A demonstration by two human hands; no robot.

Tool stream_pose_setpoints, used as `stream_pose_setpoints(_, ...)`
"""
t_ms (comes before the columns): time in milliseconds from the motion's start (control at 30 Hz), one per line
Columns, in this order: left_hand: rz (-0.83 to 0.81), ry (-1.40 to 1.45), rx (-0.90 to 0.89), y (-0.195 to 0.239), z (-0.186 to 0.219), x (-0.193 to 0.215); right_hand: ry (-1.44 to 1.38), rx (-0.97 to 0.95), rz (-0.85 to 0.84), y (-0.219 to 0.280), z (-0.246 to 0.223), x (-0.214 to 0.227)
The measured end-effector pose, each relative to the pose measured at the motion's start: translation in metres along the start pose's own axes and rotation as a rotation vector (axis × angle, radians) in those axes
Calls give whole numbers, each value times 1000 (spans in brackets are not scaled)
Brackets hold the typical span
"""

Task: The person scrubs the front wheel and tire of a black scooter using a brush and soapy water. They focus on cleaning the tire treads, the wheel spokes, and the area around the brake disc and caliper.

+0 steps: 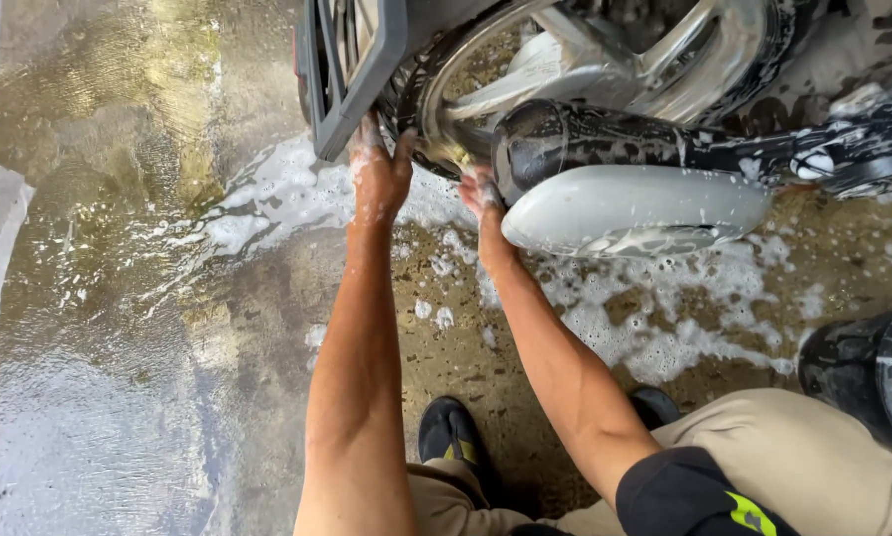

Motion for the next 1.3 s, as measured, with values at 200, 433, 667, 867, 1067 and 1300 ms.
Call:
stream_pose_setpoints(200,-29,199,115,-27,54,20,78,198,99,35,-35,-49)
stream_pose_setpoints(433,34,284,-58,-24,75,24,346,-24,248,39,-21,-13)
stream_pose_setpoints(667,26,186,5,-19,49,15,303,373,-64,36,-67,-87)
stream_pose_setpoints(867,44,49,-69,-3,17,9,600,374,117,32,-32,-34)
stream_pose_setpoints(1067,-25,-16,-11,-5,5,3,616,514,84,21,-29,-28)
stream_pose_setpoints(1300,-90,-129,42,-2,9,-1,447,382,101,14,-47,-63)
Point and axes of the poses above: each hand's wrist, its own y-axis away from the middle knuckle, its own x-axis out of the back of the hand, z = x × y, the point moved 6 cm from there along -y, towards the middle knuckle, and after that the axes turned 8 degrees about z, right-handed, at the moved point
